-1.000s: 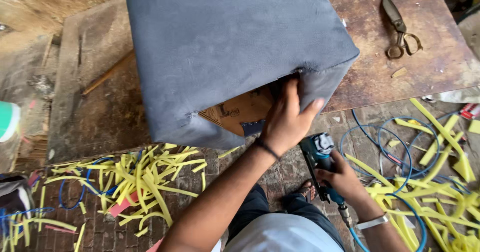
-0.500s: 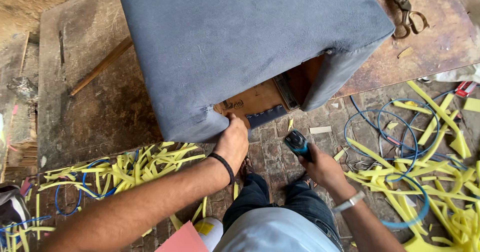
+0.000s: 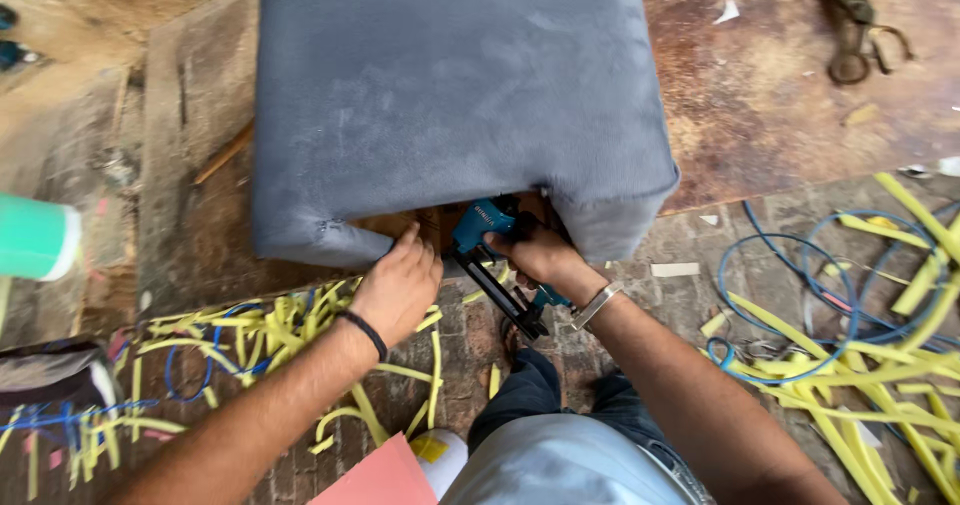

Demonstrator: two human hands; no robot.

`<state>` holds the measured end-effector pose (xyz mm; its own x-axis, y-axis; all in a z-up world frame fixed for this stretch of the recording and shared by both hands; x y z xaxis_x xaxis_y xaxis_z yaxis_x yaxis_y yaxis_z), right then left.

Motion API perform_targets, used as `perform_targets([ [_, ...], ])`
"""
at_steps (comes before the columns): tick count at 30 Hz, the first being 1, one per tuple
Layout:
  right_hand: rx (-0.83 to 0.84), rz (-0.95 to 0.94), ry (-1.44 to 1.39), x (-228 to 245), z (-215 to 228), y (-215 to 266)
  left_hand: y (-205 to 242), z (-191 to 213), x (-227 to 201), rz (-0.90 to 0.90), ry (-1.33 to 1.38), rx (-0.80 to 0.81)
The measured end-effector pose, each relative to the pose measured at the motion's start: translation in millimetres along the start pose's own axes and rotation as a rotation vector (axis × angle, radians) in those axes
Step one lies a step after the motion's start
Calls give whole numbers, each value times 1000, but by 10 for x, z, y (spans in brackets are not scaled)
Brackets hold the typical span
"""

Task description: The person wraps a cardboard box with gray fabric, trims excess material with shears, and secures the fabric using a pneumatic staple gun. The person folds and staples the fabric along the edges and corners to create a finished upholstered box.

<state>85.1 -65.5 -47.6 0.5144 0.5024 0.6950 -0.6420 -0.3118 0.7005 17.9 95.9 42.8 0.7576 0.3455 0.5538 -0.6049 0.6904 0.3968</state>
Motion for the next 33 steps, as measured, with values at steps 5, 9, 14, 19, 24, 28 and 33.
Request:
perform_targets([
  [5,106,-12,-256,37,-219,-174,603,757,579,169,-54,-21],
  [9,192,-90,-556,-99,-211,-328,767,806,703,86,-72,-196],
  [14,417,-98,-710,-125,-332,-395,789,719,720,37,34,-300],
  [19,526,10,-677,158,-526,-481,1044,826,1320,228,380,-635],
  [24,430,381,-299,644,-475,-730,987,514,1678,458,944,-672],
  [28,201,424,-391,699,-225,-1010,935,478,1637,468,954,-685],
  [33,-77,442,-565,631,79,-1183,943,453,1688,437,920,-708],
])
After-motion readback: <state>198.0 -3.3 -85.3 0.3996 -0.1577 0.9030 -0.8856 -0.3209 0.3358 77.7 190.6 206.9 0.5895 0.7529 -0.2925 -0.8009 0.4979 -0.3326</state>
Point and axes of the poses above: each hand's wrist, its own y-axis away from the middle knuckle, its own z-axis out of the back of the hand, x = y × z, the point moved 6 cm from there along -y, towards the middle knuckle, and after that the axes turned 9 degrees about -z, right-handed, at the moved point
